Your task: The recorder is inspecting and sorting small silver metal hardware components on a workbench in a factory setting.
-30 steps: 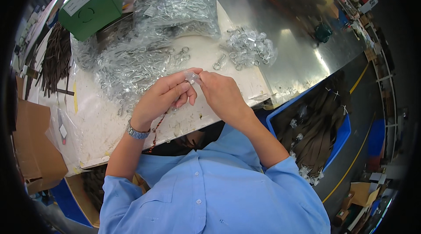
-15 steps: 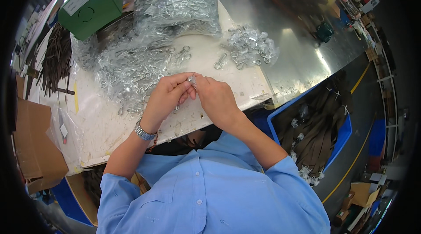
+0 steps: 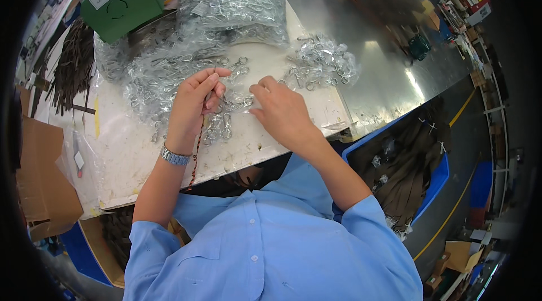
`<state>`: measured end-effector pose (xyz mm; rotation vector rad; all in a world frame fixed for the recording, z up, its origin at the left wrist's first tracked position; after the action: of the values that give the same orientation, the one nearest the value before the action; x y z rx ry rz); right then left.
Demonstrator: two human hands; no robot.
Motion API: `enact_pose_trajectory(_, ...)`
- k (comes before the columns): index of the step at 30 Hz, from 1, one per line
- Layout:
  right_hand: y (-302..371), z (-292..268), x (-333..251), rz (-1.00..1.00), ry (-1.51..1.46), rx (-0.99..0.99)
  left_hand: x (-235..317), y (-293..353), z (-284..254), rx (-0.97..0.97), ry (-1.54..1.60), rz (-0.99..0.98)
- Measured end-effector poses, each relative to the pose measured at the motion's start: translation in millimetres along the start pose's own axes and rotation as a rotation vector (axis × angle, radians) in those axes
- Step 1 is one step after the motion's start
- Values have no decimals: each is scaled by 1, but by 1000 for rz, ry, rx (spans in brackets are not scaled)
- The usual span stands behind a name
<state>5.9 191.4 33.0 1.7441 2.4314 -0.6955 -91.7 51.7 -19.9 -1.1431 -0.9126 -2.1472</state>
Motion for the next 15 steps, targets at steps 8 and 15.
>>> enact_pose_trajectory(8, -2, 19, 21, 33, -89, -21, -1, -2, -2, 35, -118, 14)
enact_pose_trajectory(15, 8, -2, 31, 224, -505, 85, 13, 11, 31, 68, -584, 309)
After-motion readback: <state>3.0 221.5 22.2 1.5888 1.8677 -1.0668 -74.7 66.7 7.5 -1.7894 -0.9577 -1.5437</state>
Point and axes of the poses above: each hand's wrist, its own y-axis away from the middle knuckle, its own z-axis out of the palm, x = y × z, the point moved 10 cm from there along -y, towards the middle knuckle, and after that the axes turned 12 degrees about -z, right-handed, at the moved point
